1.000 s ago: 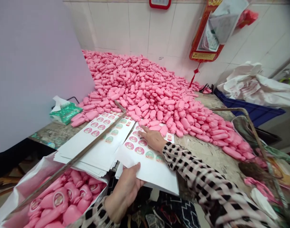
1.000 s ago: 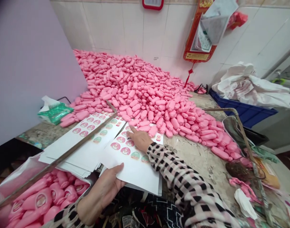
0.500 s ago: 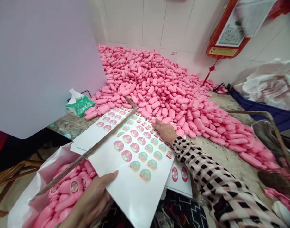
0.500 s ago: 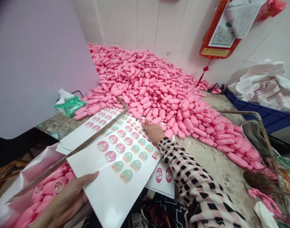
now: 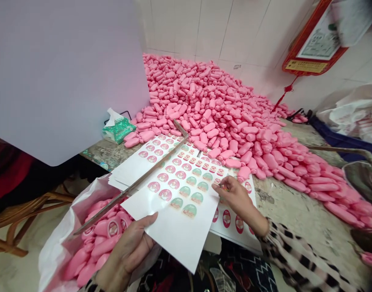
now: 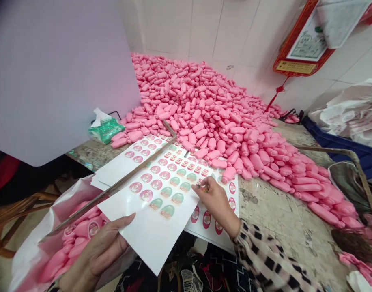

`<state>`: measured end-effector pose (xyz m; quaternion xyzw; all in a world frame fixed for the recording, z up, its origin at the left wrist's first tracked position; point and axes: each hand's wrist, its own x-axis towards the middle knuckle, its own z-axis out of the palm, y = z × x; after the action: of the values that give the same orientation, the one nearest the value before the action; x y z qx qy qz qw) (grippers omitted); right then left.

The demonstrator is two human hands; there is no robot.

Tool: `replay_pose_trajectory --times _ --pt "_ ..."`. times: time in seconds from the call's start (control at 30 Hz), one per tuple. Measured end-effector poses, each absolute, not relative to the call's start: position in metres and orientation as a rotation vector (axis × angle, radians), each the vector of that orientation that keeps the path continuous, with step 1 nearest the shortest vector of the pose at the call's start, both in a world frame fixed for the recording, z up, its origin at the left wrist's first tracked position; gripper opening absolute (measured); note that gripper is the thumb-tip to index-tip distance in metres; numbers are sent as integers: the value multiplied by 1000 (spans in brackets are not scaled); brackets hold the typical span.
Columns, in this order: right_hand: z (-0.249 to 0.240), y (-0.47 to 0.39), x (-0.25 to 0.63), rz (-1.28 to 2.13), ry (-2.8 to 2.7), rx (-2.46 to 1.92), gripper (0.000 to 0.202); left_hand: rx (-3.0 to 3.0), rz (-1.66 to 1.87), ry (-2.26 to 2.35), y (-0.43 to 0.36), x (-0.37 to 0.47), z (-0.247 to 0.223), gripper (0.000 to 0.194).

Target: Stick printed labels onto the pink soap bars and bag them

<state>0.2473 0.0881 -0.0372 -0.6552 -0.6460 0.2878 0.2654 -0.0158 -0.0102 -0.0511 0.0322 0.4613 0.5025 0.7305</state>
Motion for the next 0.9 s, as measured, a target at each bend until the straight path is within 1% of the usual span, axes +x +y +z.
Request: replay_pose_trajectory --times 0.07,0.17,0.27,0.33,0.37,0.4,0.47,0.53,0.6,0.67,0.73,0.8,0.83,0.9 --pt "-47 70 243 1081 -1428 -1724 43 85 1127 999 -6 -14 -54 52" --pt "-55 52 233 1402 -1064 -1656 48 105 1156 1013 -2 -12 -58 50" --pt "-54 46 222 1625 -913 -1581 40 149 1168 1000 -3 -10 -57 43" --pt "-51 47 217 1725 -832 -1534 34 236 1071 1032 -8 -12 -50 33" --pt "-51 49 216 1758 -801 -1521 32 320 965 1079 -12 -15 -46 29" --pt "-51 51 216 1783 -781 -1514 30 446 828 1147 -16 -21 -41 28" --pt "-55 53 218 1796 -775 -1507 30 812 575 1372 -22 -38 -30 37" --pt "-59 55 220 1782 -795 -1492 30 1297 469 1725 -22 -61 -22 41" --pt "-61 55 221 1768 -812 -1493 30 1740 408 2120 -16 -85 -19 37" --pt "-60 55 219 1766 -821 -1528 31 1995 227 2402 -5 -105 -23 43" --pt "-57 54 217 1788 -829 -1538 32 2053 56 2449 6 -119 -30 48" --pt "-55 54 215 1823 -831 -1515 33 1977 23 2358 14 -128 -37 47" --pt "-55 54 213 1836 -834 -1498 33 1918 58 2312 17 -131 -39 45" --pt "-56 56 209 1844 -853 -1475 30 1806 268 2282 19 -136 -40 40"
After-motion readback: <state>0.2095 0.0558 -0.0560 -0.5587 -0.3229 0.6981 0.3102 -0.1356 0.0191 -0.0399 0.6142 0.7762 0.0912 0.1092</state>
